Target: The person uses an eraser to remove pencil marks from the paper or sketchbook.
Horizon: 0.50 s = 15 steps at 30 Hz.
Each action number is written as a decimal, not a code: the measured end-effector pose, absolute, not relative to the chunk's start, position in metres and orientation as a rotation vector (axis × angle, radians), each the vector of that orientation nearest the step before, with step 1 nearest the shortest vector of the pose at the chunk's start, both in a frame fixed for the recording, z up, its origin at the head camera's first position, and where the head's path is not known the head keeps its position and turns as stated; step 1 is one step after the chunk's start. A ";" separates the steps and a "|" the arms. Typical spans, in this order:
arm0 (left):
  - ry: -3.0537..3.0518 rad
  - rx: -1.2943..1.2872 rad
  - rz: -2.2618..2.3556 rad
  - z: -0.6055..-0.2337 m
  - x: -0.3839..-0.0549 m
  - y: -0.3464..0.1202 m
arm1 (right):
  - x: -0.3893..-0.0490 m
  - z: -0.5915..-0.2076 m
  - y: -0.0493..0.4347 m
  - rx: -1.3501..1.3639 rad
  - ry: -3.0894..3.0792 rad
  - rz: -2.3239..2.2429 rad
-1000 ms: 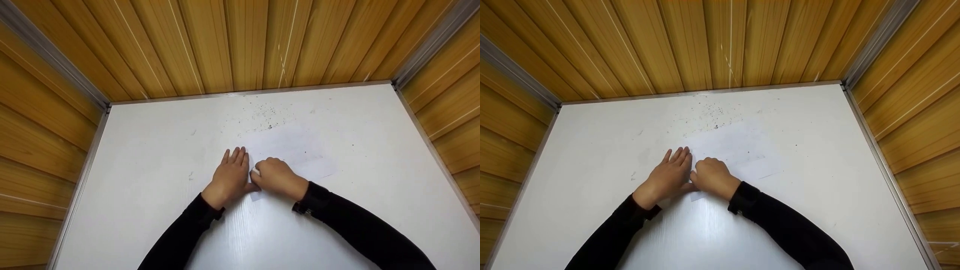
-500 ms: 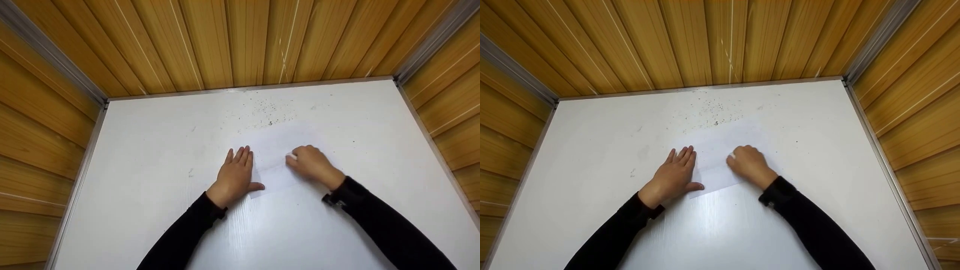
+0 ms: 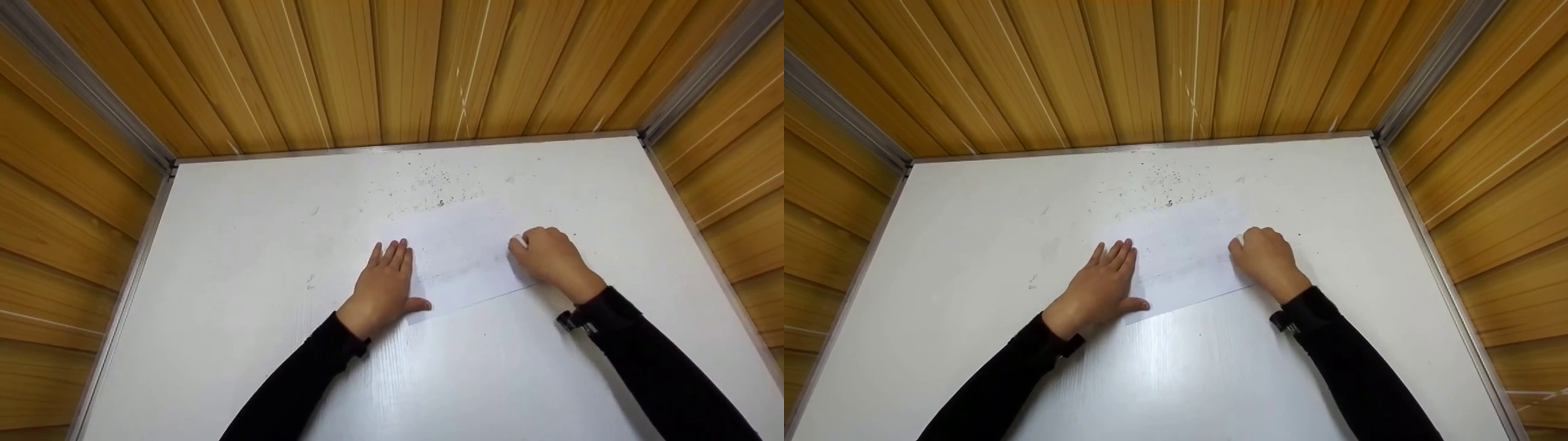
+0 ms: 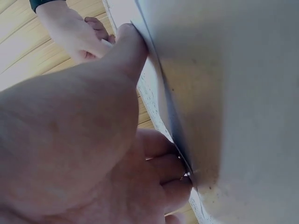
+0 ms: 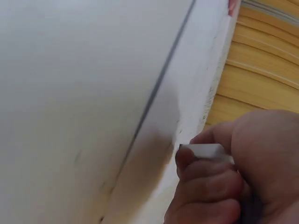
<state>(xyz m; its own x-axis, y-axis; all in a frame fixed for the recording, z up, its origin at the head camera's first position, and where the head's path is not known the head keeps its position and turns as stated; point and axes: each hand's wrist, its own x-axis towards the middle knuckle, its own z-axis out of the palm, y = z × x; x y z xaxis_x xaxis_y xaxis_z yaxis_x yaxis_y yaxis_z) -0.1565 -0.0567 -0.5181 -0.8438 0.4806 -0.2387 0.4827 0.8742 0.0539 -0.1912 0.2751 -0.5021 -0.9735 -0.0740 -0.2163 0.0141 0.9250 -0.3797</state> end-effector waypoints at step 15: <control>2.785 0.720 0.054 -0.514 -0.158 -0.064 | -0.164 -0.512 0.132 -0.534 2.840 -0.579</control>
